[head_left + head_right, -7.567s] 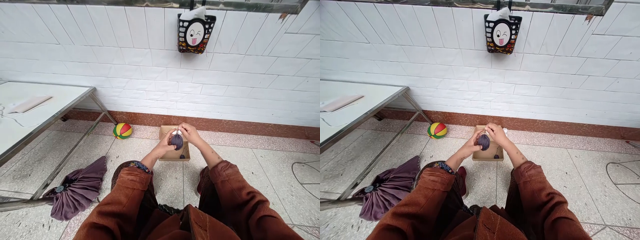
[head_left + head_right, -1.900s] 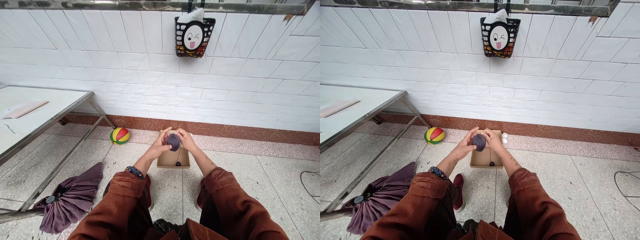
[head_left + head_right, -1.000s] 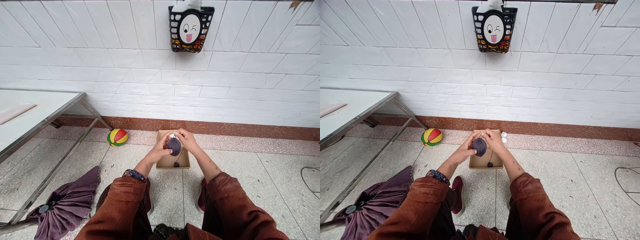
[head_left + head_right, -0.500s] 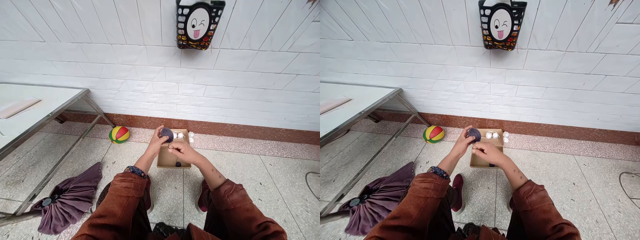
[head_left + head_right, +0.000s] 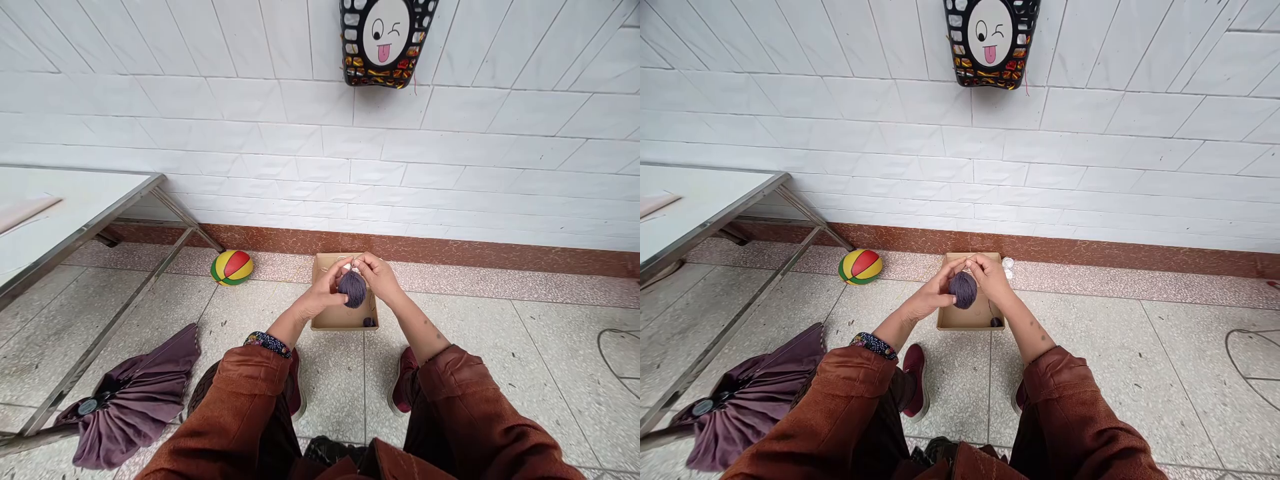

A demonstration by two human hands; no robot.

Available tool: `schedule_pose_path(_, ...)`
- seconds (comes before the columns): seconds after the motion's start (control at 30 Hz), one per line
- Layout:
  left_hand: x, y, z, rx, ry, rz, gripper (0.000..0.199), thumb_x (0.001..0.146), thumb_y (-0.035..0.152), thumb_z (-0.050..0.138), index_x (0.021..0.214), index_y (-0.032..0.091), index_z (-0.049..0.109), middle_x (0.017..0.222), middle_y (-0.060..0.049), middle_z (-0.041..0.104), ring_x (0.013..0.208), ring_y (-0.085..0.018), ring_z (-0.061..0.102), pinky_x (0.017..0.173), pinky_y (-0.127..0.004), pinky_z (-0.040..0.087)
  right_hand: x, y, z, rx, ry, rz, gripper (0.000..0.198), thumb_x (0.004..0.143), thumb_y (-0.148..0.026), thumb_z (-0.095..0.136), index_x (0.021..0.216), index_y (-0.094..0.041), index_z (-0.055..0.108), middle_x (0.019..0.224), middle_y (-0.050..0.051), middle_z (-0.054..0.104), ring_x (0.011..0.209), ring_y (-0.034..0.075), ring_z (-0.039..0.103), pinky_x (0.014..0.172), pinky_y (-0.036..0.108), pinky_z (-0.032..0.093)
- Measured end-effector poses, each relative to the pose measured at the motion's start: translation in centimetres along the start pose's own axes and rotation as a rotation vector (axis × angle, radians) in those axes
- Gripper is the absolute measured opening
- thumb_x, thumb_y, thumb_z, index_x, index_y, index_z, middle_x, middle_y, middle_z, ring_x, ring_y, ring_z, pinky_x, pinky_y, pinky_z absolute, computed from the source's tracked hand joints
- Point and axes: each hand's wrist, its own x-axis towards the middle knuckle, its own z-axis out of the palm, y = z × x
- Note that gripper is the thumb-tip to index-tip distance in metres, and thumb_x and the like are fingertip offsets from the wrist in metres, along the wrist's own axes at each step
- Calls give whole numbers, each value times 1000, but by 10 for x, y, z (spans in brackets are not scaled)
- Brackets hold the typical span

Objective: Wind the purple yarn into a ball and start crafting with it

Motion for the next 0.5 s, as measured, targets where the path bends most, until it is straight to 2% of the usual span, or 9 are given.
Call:
schedule_pose_path(0.13, 3, 4, -3, -204, 175, 52, 79, 69, 21, 80, 142, 29, 52, 119, -5, 59, 107, -20, 57, 92, -32, 46, -5, 15, 12, -158, -85, 74, 18, 95, -28, 49, 80, -22, 57, 71, 0, 57, 68, 17, 52, 64, 26, 39)
schedule_pose_path(0.27, 7, 6, -13, -360, 433, 83, 68, 70, 19, 78, 133, 29, 56, 119, -4, 60, 101, -18, 60, 85, -30, 50, -16, 11, 23, -280, -256, -12, 18, 98, -27, 47, 84, -21, 57, 79, 2, 60, 74, 18, 54, 68, 27, 39)
schedule_pose_path(0.4, 10, 4, -20, -380, 642, 30, 66, 67, 19, 78, 129, 27, 56, 112, -3, 61, 87, -15, 61, 72, -27, 51, -26, -12, 25, -195, -496, -178, 23, 101, -30, 47, 82, -20, 56, 78, 0, 59, 72, 15, 53, 69, 27, 39)
schedule_pose_path(0.5, 9, 0, -21, -283, 673, -3, 66, 66, 19, 77, 128, 25, 55, 110, -3, 60, 87, -16, 60, 71, -28, 52, -28, -33, 16, -46, -538, -233, 26, 101, -35, 50, 82, -20, 58, 74, -1, 57, 69, 14, 51, 67, 26, 39)
